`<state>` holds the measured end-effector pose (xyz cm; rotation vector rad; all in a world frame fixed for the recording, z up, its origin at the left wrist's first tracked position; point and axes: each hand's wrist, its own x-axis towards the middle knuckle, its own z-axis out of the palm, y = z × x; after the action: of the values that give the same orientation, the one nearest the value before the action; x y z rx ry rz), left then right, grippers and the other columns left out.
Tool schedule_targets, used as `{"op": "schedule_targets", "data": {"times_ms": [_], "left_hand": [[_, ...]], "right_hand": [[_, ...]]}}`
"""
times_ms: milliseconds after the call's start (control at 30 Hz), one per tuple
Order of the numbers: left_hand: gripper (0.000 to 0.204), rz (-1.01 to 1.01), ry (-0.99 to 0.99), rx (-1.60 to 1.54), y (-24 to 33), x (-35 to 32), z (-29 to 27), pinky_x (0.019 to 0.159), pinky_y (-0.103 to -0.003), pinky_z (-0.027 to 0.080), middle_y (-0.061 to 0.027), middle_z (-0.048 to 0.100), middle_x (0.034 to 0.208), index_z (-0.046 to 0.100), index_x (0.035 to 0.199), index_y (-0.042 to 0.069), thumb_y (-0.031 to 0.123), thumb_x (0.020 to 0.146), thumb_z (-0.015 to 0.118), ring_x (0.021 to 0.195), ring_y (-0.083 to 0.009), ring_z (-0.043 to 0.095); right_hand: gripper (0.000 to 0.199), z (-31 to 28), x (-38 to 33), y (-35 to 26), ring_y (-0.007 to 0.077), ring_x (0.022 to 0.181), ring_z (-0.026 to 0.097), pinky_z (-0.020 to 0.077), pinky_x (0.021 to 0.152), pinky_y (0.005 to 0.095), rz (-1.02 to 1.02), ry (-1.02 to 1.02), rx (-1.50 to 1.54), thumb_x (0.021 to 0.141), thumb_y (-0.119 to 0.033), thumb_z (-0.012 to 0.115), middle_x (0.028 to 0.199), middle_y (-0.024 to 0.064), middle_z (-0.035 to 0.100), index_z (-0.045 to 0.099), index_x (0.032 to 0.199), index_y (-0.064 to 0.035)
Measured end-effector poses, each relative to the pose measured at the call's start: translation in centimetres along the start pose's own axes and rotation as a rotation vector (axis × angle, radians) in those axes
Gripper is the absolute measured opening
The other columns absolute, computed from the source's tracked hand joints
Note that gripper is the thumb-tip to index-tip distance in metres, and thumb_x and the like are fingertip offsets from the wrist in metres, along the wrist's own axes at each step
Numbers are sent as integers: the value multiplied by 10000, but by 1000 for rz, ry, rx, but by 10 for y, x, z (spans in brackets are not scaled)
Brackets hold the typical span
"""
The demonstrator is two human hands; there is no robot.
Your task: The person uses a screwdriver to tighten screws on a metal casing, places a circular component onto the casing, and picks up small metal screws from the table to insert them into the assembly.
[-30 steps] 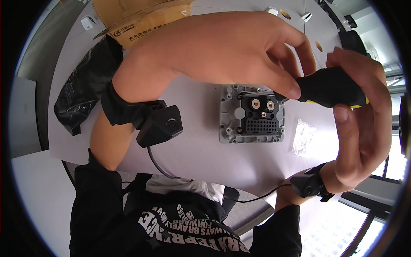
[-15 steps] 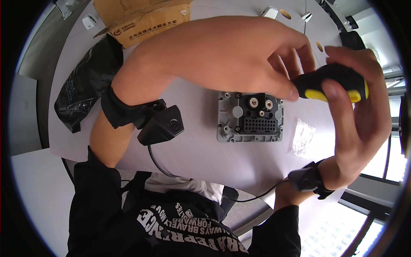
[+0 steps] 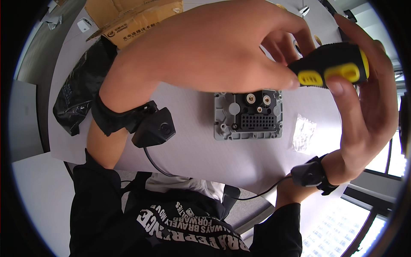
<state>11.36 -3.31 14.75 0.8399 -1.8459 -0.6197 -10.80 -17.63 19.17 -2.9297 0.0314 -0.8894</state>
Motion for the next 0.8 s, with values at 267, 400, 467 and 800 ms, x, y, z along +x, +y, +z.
{"op": "schedule_targets", "data": {"times_ms": [267,400,467,800], "left_hand": [[543,-346,-83,177,23,13,-4,947,-316,528,-131,714,1060,606,1243,-26,337,893,807,988,-235,687],[573,-353,-60,136,40,11,-2,946,-324,537,-150,708,1095,557,1307,-25,323,914,787,1011,-219,692],[582,-459,-121,9,47,19,-17,942,-319,538,-160,698,1113,543,1317,-34,320,921,779,1024,-220,689],[557,-250,-135,-225,2,-6,-10,943,-306,542,-194,681,1105,492,1322,-65,242,938,753,1057,-232,678]], "right_hand": [[488,15,9,-7,296,1127,682,564,965,382,-121,-2,222,966,-207,646,1363,222,612,537,1389,13],[479,4,6,7,340,1186,650,568,982,443,-173,-80,249,964,-150,607,1399,240,582,515,1412,-5],[447,13,3,-1,312,1149,667,579,965,400,-154,12,254,956,-164,651,1342,221,619,560,1354,18],[499,2,5,0,321,1152,667,552,1013,424,-106,-47,173,969,-233,584,1340,226,627,532,1420,-26]]}}
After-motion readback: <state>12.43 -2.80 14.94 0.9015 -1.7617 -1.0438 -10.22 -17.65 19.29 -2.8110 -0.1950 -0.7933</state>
